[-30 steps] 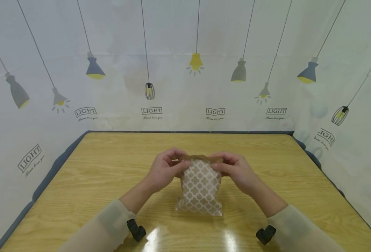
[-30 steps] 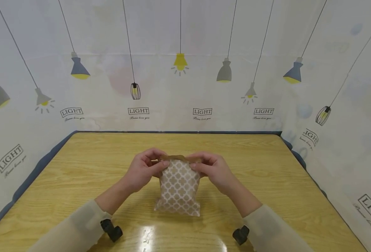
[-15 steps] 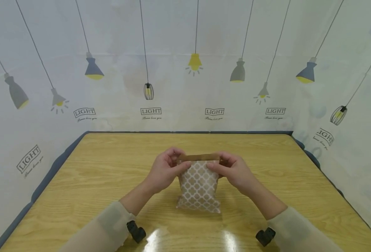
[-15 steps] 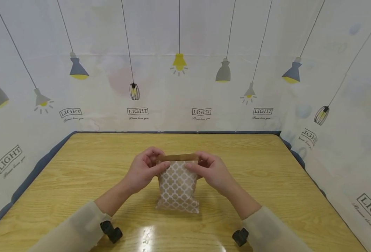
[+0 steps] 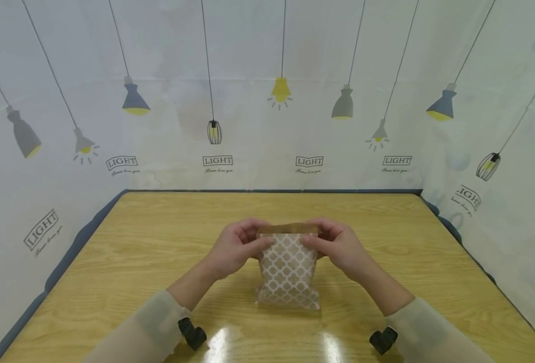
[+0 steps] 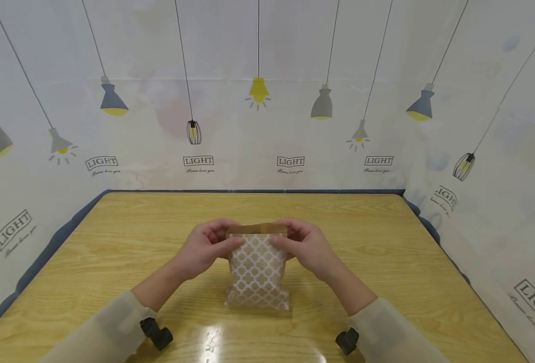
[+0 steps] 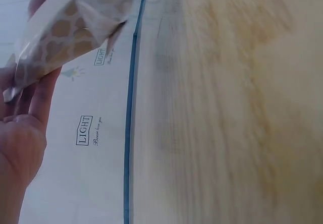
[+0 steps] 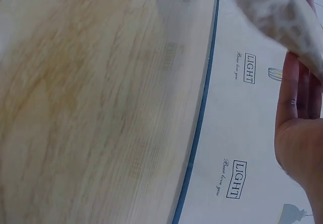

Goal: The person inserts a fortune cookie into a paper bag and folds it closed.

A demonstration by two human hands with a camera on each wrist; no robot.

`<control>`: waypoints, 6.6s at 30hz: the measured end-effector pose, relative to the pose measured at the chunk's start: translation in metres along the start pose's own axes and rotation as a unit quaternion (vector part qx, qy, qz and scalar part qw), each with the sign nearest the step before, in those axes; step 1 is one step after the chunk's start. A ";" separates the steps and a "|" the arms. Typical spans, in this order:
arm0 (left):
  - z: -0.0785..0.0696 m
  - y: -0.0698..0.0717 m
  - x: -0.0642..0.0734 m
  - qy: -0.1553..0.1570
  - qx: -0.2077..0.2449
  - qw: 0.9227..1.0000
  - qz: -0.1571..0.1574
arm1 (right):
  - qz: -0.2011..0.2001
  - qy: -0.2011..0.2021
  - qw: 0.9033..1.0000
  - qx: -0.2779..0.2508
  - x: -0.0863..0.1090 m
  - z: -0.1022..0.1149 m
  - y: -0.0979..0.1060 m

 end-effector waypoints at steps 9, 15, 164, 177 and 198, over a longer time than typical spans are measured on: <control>-0.004 0.001 0.002 0.004 0.006 1.000 -0.013 | -0.004 0.012 1.000 -0.013 0.000 0.002 0.001; -0.010 -0.001 0.003 -0.018 0.031 0.999 -0.009 | 0.018 0.040 0.999 -0.024 0.001 0.008 -0.001; 0.003 -0.002 -0.008 0.044 -0.125 0.985 -0.112 | -0.054 -0.037 0.994 0.085 -0.010 -0.008 -0.006; 0.015 0.010 -0.004 0.085 -0.071 0.990 -0.083 | -0.095 -0.036 0.989 0.105 -0.007 -0.002 0.008; 0.030 0.023 -0.003 0.090 -0.028 0.992 -0.087 | -0.099 -0.071 0.989 0.079 -0.009 -0.014 0.023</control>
Point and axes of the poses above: each hand's wrist, its own x-axis away from the middle knuckle, its own y-axis out of the back of the hand, z = x × y, the point moved 9 cm from there along -x, towards the middle knuckle, and after that the axes turned 14 degrees about -x, right-handed, at the moved point
